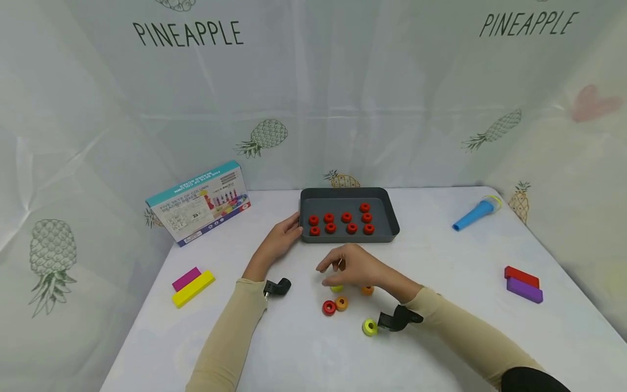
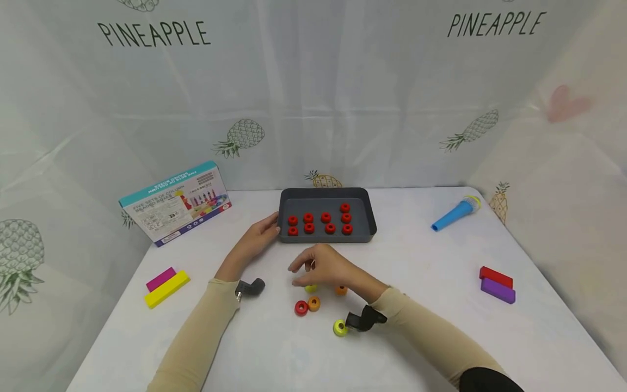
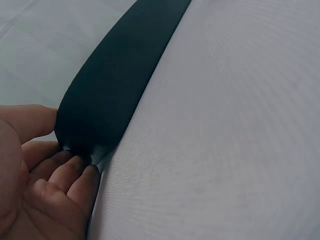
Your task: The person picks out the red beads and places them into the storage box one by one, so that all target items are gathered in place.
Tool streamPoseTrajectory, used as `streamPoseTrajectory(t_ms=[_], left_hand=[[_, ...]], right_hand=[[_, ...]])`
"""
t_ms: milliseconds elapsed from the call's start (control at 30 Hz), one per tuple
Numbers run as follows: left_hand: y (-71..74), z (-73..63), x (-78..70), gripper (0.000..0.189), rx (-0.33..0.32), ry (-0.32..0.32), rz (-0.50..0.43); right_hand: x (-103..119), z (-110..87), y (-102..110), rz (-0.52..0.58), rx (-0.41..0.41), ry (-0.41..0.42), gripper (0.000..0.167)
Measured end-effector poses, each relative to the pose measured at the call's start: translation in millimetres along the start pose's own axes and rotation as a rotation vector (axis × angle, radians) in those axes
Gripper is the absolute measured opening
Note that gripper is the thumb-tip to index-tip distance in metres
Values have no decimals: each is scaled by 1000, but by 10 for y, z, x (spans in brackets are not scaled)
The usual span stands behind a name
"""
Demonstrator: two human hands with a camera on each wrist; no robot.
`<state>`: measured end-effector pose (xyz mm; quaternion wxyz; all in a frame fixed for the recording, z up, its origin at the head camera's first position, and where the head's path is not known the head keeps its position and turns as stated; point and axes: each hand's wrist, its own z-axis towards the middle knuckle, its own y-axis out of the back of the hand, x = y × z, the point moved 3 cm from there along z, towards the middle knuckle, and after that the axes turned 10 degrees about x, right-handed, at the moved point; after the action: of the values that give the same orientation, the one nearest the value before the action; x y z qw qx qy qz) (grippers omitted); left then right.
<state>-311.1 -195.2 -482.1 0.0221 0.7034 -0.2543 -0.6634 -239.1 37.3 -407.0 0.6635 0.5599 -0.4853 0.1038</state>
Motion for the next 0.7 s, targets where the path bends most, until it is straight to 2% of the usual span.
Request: streamPoseTrajectory(t_ms=[167,333,700], left_hand=[[10,-7,-7,60,14,1,-3],[23,-20,-18,60,3,-4,11],[-2,7,-6,60,18,-9,-18]], right_hand=[[-47,-185,-265,-42,48,-6,28],[-73,-266,-452,-78,94,3,30],[-113,-282,-521,-93,38,46,23]])
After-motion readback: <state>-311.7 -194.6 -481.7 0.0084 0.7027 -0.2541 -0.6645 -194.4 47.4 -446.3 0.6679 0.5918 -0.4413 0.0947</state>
